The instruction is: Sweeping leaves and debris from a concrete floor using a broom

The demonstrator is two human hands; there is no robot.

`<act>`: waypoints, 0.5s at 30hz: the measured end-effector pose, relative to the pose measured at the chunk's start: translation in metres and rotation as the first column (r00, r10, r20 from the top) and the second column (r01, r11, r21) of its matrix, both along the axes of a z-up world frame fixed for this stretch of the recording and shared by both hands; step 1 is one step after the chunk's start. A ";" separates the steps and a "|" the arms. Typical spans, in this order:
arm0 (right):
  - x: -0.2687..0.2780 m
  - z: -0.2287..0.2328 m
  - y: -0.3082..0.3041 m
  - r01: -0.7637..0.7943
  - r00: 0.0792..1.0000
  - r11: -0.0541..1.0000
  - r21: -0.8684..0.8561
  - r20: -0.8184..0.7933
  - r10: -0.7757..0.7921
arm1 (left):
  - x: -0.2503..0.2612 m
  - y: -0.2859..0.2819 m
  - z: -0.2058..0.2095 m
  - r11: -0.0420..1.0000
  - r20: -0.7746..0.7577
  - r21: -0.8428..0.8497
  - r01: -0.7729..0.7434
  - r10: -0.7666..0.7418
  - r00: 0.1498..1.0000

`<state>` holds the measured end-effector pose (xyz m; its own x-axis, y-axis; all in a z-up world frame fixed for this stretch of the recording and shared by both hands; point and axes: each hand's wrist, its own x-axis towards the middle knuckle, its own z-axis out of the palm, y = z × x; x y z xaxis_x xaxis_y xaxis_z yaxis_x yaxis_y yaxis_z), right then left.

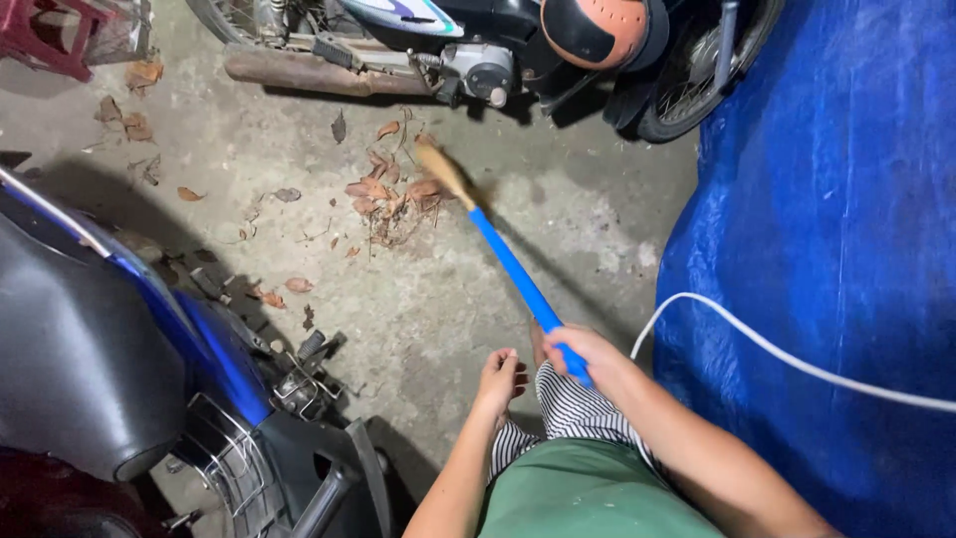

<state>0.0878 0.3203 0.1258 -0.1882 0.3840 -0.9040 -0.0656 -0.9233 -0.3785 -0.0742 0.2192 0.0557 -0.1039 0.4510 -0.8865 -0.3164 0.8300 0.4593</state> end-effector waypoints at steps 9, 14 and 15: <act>0.067 0.002 0.019 -0.064 0.965 0.994 0.090 0.260 0.038 | 0.043 0.085 0.022 0.990 0.142 0.094 -0.100 0.086 0.986; 0.038 -0.152 0.118 0.004 0.959 0.986 0.169 0.278 -0.051 | 0.029 0.059 0.030 0.990 0.106 0.023 -0.138 0.135 0.985; 0.029 -0.187 0.142 0.078 0.961 0.984 0.157 0.253 -0.116 | 0.026 0.054 0.031 0.988 0.098 -0.024 -0.150 0.152 0.984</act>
<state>0.1172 0.4619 -0.0612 0.0906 0.5185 -0.8503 -0.0340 -0.8517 -0.5230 -0.0480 0.2729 0.0864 -0.0810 0.4217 -0.9031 -0.4821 0.7765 0.4058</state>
